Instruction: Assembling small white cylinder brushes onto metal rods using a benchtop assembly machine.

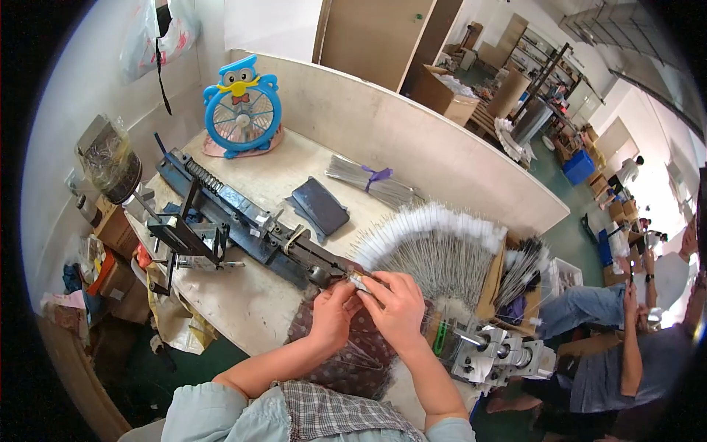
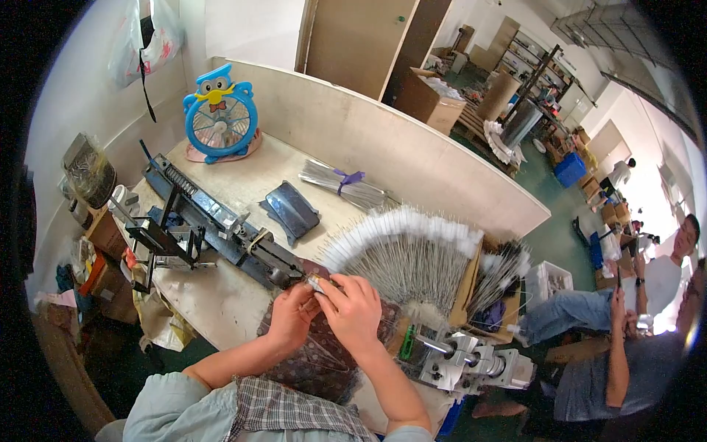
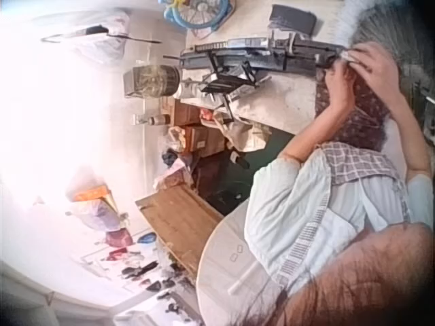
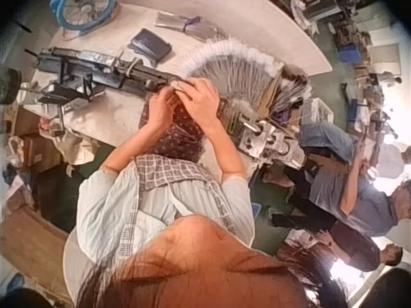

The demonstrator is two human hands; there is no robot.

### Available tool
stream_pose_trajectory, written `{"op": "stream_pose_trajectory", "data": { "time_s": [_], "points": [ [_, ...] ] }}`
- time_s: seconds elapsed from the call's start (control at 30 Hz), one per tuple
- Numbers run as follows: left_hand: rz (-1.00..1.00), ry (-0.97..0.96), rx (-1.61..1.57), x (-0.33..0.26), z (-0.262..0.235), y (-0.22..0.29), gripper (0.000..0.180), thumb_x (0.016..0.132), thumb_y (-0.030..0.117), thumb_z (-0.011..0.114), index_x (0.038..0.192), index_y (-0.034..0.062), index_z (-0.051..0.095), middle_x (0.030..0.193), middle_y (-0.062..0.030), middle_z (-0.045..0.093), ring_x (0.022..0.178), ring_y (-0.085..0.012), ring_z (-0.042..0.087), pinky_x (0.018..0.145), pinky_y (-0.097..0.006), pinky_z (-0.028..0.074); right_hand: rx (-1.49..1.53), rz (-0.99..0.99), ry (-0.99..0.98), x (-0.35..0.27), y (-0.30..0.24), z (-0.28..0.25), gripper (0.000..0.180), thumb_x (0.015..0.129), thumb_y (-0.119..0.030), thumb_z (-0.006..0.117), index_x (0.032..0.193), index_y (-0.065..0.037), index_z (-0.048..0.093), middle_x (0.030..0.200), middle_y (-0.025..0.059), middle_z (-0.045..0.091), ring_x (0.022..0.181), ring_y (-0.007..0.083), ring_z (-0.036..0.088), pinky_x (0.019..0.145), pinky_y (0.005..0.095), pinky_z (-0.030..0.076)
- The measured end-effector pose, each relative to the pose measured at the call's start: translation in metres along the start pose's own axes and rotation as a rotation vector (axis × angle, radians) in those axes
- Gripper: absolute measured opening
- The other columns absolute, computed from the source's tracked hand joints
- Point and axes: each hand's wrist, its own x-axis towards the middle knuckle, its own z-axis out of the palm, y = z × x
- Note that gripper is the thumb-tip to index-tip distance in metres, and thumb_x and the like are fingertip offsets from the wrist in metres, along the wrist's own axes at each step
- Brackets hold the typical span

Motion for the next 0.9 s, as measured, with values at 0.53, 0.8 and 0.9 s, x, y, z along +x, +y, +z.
{"op": "stream_pose_trajectory", "data": {
  "time_s": [0.53, 0.8, 0.9],
  "points": [
    [0.020, -0.028, 0.068, 0.000, 0.004, 0.003, 0.010, 0.089, 0.011, 0.057, 0.094, 0.0025, 0.055, 0.090, -0.0050, 0.060, 0.082, -0.0137, 0.060, 0.077, -0.030, 0.047, 0.005, -0.005, -0.006, -0.003, 0.006, 0.001, 0.023, 0.069, -0.017, 0.073, 0.092, -0.013, 0.072, 0.095, 0.0018, 0.064, 0.089, 0.0214, 0.058, 0.076, 0.0332, 0.045],
    [-0.029, 0.006, 0.009, 0.001, 0.010, -0.002, 0.024, 0.092, 0.028, 0.051, 0.096, 0.0049, 0.056, 0.093, -0.0040, 0.060, 0.090, -0.0159, 0.058, 0.083, -0.034, 0.044, 0.001, 0.036, 0.013, -0.002, 0.007, -0.022, 0.029, 0.069, -0.023, 0.075, 0.094, -0.011, 0.070, 0.092, 0.0023, 0.064, 0.089, 0.0218, 0.059, 0.075, 0.0352, 0.045],
    [-0.048, 0.029, 0.072, 0.002, 0.005, -0.002, 0.059, 0.091, 0.055, 0.042, 0.115, 0.0014, 0.044, 0.111, -0.0141, 0.054, 0.098, -0.0256, 0.056, 0.090, -0.040, 0.041, -0.157, 0.052, -0.125, -0.012, 0.013, -0.031, 0.025, 0.071, -0.027, 0.073, 0.091, -0.012, 0.068, 0.083, 0.0009, 0.063, 0.085, 0.0205, 0.057, 0.073, 0.0352, 0.043]
  ]
}}
